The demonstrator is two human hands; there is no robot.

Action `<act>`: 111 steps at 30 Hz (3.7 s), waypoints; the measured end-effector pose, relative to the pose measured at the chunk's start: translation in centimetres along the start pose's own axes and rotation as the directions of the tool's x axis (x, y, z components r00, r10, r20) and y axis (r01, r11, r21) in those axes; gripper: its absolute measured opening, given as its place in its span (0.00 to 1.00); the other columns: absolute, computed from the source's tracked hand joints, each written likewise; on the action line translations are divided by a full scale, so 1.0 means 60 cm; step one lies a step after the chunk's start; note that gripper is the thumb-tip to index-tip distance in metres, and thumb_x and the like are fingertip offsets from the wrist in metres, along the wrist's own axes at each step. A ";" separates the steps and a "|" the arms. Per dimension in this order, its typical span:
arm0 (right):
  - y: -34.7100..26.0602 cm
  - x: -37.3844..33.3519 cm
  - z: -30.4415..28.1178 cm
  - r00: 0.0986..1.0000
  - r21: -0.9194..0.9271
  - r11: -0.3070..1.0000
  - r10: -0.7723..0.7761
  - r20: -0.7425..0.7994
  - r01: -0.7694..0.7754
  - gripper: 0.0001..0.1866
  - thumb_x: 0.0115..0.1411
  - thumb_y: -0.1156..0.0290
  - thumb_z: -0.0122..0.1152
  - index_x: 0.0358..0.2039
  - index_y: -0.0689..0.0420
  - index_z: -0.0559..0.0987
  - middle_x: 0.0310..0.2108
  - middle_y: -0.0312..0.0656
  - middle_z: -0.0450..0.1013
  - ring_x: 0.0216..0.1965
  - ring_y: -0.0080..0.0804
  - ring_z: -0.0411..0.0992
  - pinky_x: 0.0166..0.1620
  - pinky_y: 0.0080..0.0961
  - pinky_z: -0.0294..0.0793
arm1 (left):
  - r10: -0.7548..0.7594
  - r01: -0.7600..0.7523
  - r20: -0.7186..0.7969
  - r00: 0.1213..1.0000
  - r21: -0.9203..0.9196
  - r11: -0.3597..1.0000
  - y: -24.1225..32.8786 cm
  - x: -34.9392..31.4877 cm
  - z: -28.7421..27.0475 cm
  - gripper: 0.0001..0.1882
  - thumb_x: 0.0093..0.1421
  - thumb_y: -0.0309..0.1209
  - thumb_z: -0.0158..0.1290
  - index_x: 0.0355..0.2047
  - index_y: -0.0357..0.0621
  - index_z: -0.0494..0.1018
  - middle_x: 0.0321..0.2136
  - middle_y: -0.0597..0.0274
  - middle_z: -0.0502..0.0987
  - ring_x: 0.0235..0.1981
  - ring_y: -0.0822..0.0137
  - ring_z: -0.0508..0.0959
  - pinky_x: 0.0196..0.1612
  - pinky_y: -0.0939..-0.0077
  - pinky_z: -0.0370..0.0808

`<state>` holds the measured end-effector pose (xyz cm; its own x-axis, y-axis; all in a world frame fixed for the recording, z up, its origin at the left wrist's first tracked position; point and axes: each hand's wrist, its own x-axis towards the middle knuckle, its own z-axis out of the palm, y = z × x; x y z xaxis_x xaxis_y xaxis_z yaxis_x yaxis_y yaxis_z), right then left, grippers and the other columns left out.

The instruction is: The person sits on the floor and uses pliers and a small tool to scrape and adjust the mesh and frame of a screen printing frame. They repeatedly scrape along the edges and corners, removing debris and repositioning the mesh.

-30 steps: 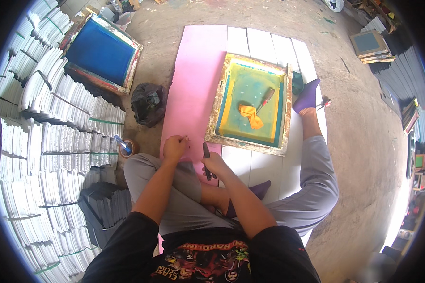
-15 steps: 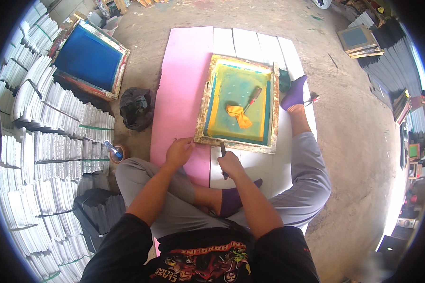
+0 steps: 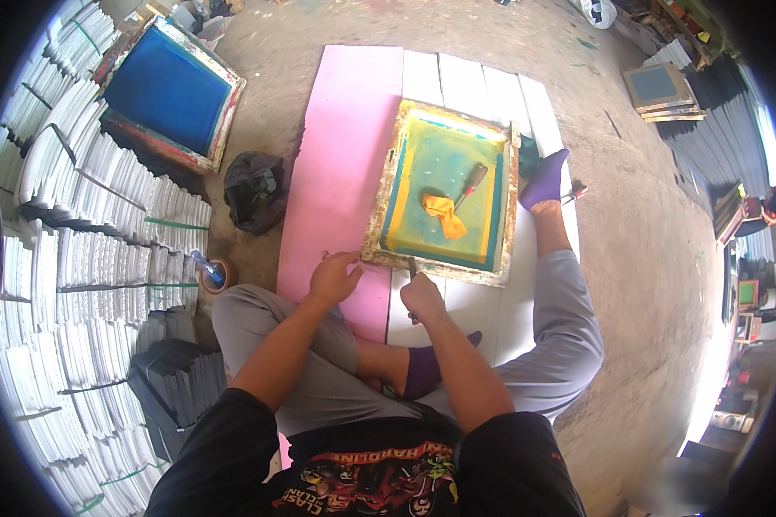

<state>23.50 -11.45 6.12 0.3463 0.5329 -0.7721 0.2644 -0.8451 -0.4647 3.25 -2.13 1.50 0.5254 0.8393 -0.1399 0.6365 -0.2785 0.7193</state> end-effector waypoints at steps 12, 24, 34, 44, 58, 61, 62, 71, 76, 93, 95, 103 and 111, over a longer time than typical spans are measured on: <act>0.068 0.044 0.030 0.961 -0.139 0.973 -0.209 -0.181 0.186 0.06 0.58 0.78 0.50 0.35 0.64 0.73 0.19 0.49 0.75 0.14 0.38 0.75 0.18 0.37 0.74 | 0.014 -0.017 0.032 0.999 0.078 0.997 0.013 0.011 -0.002 0.18 0.64 0.39 0.57 0.50 0.45 0.81 0.37 0.47 0.84 0.41 0.44 0.83 0.45 0.50 0.79; 0.063 -0.003 0.074 0.930 0.422 0.860 -0.357 0.090 0.289 0.07 0.55 0.78 0.61 0.35 0.63 0.75 0.21 0.44 0.75 0.17 0.32 0.75 0.20 0.31 0.75 | 0.081 -0.085 -0.181 0.980 -0.015 0.996 0.020 0.001 -0.007 0.14 0.64 0.39 0.61 0.43 0.43 0.83 0.34 0.54 0.84 0.32 0.53 0.83 0.38 0.59 0.78; -0.035 -0.002 0.109 0.833 0.500 0.863 -0.324 0.447 0.067 0.16 0.66 0.67 0.61 0.50 0.62 0.74 0.30 0.49 0.78 0.26 0.37 0.80 0.27 0.34 0.80 | -0.070 0.024 -0.169 0.983 -0.262 0.965 -0.025 -0.007 -0.020 0.10 0.67 0.33 0.59 0.38 0.38 0.80 0.26 0.54 0.80 0.24 0.65 0.77 0.32 0.69 0.74; 0.029 -0.006 0.069 0.976 0.408 0.910 -0.146 0.160 0.069 0.18 0.69 0.62 0.58 0.53 0.59 0.72 0.32 0.45 0.77 0.26 0.34 0.80 0.22 0.30 0.72 | -0.393 0.429 -0.233 0.889 0.129 0.894 -0.009 -0.004 -0.050 0.16 0.63 0.43 0.61 0.40 0.41 0.81 0.34 0.52 0.85 0.38 0.48 0.84 0.43 0.54 0.79; 0.026 0.008 0.032 0.996 0.363 0.932 -0.040 0.083 0.007 0.09 0.65 0.71 0.58 0.38 0.64 0.71 0.23 0.46 0.73 0.18 0.38 0.76 0.15 0.38 0.69 | 0.027 -0.030 -0.042 0.999 -0.064 0.998 -0.012 0.004 0.005 0.23 0.64 0.39 0.59 0.56 0.42 0.79 0.49 0.46 0.83 0.50 0.46 0.82 0.54 0.55 0.78; 0.025 0.017 0.034 0.997 0.279 0.960 -0.052 0.050 0.036 0.08 0.63 0.73 0.57 0.36 0.66 0.72 0.22 0.48 0.73 0.17 0.40 0.76 0.14 0.40 0.68 | 0.045 -0.047 -0.041 0.998 -0.066 0.997 -0.016 0.005 0.008 0.23 0.63 0.39 0.60 0.56 0.42 0.79 0.49 0.46 0.83 0.50 0.46 0.82 0.54 0.55 0.78; 0.022 0.016 0.032 0.997 0.274 0.961 -0.050 0.055 0.033 0.08 0.60 0.74 0.56 0.34 0.69 0.72 0.22 0.50 0.73 0.18 0.42 0.77 0.15 0.41 0.70 | 0.041 -0.044 -0.041 0.998 -0.070 0.997 -0.016 0.005 0.008 0.23 0.63 0.39 0.60 0.56 0.42 0.79 0.49 0.46 0.83 0.50 0.46 0.82 0.54 0.55 0.78; -0.005 0.011 0.037 1.000 0.210 0.978 -0.020 0.011 0.018 0.09 0.56 0.78 0.50 0.30 0.73 0.73 0.20 0.55 0.75 0.17 0.44 0.77 0.17 0.41 0.75 | 0.020 -0.021 -0.027 0.999 -0.056 0.998 -0.014 0.008 0.008 0.23 0.63 0.39 0.60 0.56 0.42 0.79 0.49 0.46 0.83 0.50 0.46 0.82 0.54 0.55 0.78; -0.004 -0.002 0.048 0.995 0.153 0.985 -0.075 -0.067 0.085 0.07 0.58 0.79 0.51 0.31 0.71 0.73 0.21 0.52 0.76 0.16 0.39 0.76 0.15 0.36 0.74 | 0.041 -0.043 -0.039 0.998 -0.055 0.998 -0.010 0.004 0.009 0.24 0.63 0.39 0.60 0.56 0.41 0.79 0.49 0.46 0.83 0.50 0.46 0.82 0.54 0.54 0.78; 0.072 0.028 0.062 0.954 0.547 0.810 -0.294 0.067 0.211 0.07 0.54 0.81 0.61 0.33 0.61 0.73 0.21 0.44 0.75 0.18 0.31 0.75 0.20 0.29 0.74 | -0.051 0.049 -0.013 0.999 -0.143 0.989 0.012 0.009 -0.016 0.20 0.62 0.37 0.61 0.51 0.38 0.82 0.46 0.45 0.84 0.47 0.47 0.83 0.50 0.59 0.79; 0.056 0.015 0.069 0.935 0.519 0.823 -0.336 0.115 0.232 0.08 0.54 0.80 0.62 0.34 0.62 0.74 0.22 0.44 0.75 0.19 0.32 0.75 0.21 0.29 0.75 | -0.005 -0.009 -0.100 0.995 -0.142 0.990 0.010 0.008 -0.014 0.18 0.63 0.35 0.62 0.48 0.37 0.82 0.42 0.49 0.85 0.42 0.53 0.84 0.46 0.62 0.80; -0.040 -0.008 0.113 0.833 0.532 0.829 -0.410 0.371 0.171 0.13 0.59 0.76 0.63 0.44 0.63 0.74 0.26 0.45 0.76 0.24 0.33 0.79 0.24 0.30 0.80 | -0.204 0.167 0.009 0.979 -0.609 0.775 -0.043 0.001 -0.020 0.09 0.66 0.31 0.61 0.39 0.36 0.81 0.30 0.66 0.81 0.29 0.74 0.76 0.32 0.75 0.75; -0.056 -0.019 0.118 0.842 0.506 0.863 -0.277 0.463 0.006 0.23 0.69 0.66 0.57 0.61 0.60 0.71 0.35 0.49 0.79 0.29 0.37 0.81 0.31 0.33 0.78 | -0.344 0.234 -0.214 0.914 -0.416 0.879 -0.084 0.002 -0.031 0.12 0.64 0.36 0.63 0.36 0.38 0.80 0.30 0.57 0.84 0.27 0.64 0.82 0.33 0.66 0.79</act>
<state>15.83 -9.53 5.44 -0.1984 0.6631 -0.7217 -0.2246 -0.7475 -0.6251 -0.95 0.25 -0.88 0.1407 0.9630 -0.2300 0.4475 0.1454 0.8824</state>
